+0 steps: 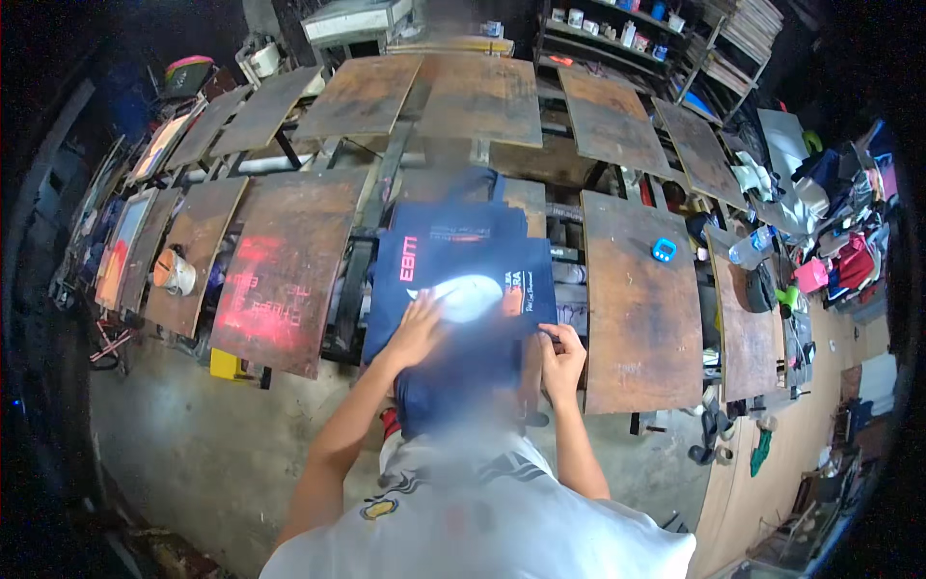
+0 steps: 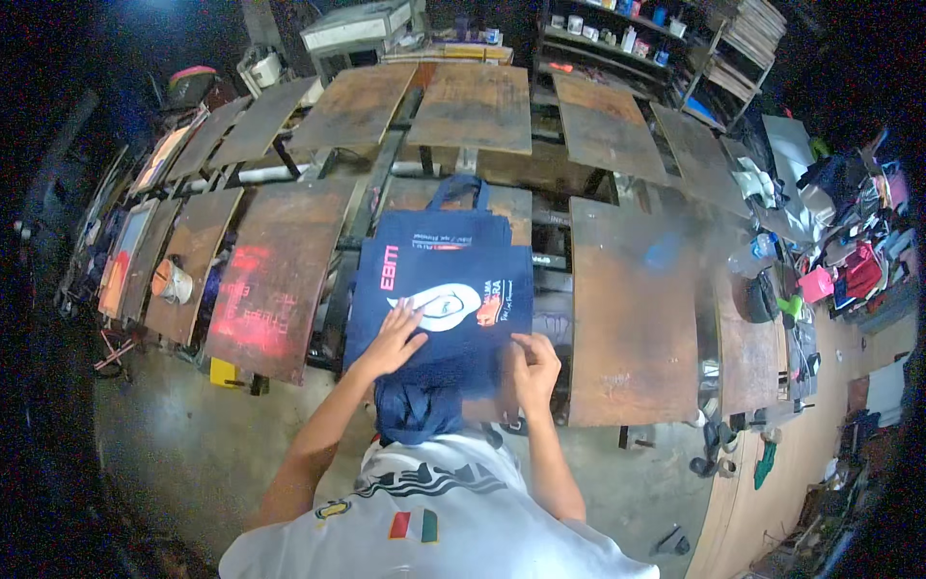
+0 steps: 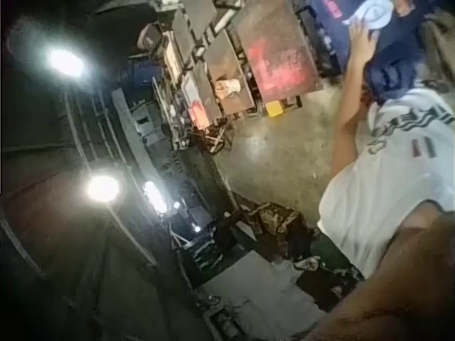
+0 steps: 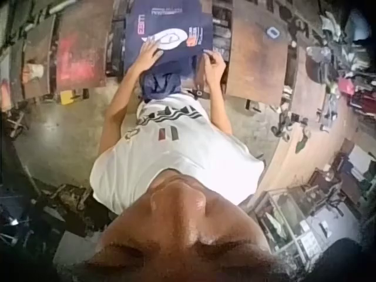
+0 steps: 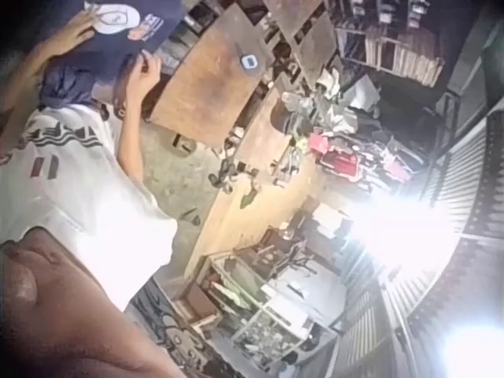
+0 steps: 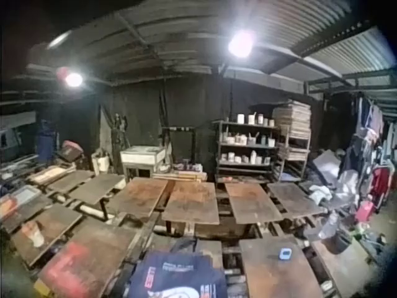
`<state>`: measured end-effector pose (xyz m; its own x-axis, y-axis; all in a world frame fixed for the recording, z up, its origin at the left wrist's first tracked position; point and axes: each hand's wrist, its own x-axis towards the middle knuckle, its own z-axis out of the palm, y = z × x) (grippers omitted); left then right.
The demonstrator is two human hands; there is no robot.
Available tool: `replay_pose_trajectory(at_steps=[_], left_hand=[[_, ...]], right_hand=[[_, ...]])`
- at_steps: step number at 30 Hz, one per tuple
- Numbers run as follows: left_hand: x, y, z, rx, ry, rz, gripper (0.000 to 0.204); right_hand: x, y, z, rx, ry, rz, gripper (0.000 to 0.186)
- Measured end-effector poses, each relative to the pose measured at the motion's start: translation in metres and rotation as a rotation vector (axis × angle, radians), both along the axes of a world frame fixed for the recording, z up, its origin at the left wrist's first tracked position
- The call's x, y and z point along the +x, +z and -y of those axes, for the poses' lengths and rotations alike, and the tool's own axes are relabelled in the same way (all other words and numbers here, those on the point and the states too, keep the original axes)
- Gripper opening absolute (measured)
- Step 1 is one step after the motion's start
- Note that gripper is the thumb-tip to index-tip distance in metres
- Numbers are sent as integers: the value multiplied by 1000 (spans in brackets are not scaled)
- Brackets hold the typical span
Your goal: Screen printing a design onto a blue tote bag.
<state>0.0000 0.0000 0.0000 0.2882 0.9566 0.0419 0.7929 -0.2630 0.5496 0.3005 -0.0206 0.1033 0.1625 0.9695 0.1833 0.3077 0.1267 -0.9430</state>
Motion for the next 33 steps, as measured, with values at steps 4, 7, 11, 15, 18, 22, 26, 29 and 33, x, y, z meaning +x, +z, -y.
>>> replay_pose_trajectory(at_steps=[4,7,11,15,18,22,26,29,33], left_hand=[[34,100,4,132,-106,151,62],[53,143,19,218,-78,120,53],[30,126,28,165,70,135,51],[-10,114,40,313,133,80,45],[-32,131,51,302,195,131,33],[-58,156,67,286,324,135,24],[-83,175,68,384,371,348,19],[-89,197,71,364,444,584,12],[-88,200,78,355,512,720,11]], right_hand=[[-17,32,-22,149,30,41,17],[-21,56,-27,222,40,47,18],[-17,65,-35,312,14,-19,14],[0,61,-36,327,13,-34,14],[14,55,-37,242,-49,-153,10],[25,59,-38,183,-24,-240,10],[22,67,-41,305,-43,-221,7],[21,72,-38,280,-68,-331,8],[12,77,-33,175,-12,-345,14]])
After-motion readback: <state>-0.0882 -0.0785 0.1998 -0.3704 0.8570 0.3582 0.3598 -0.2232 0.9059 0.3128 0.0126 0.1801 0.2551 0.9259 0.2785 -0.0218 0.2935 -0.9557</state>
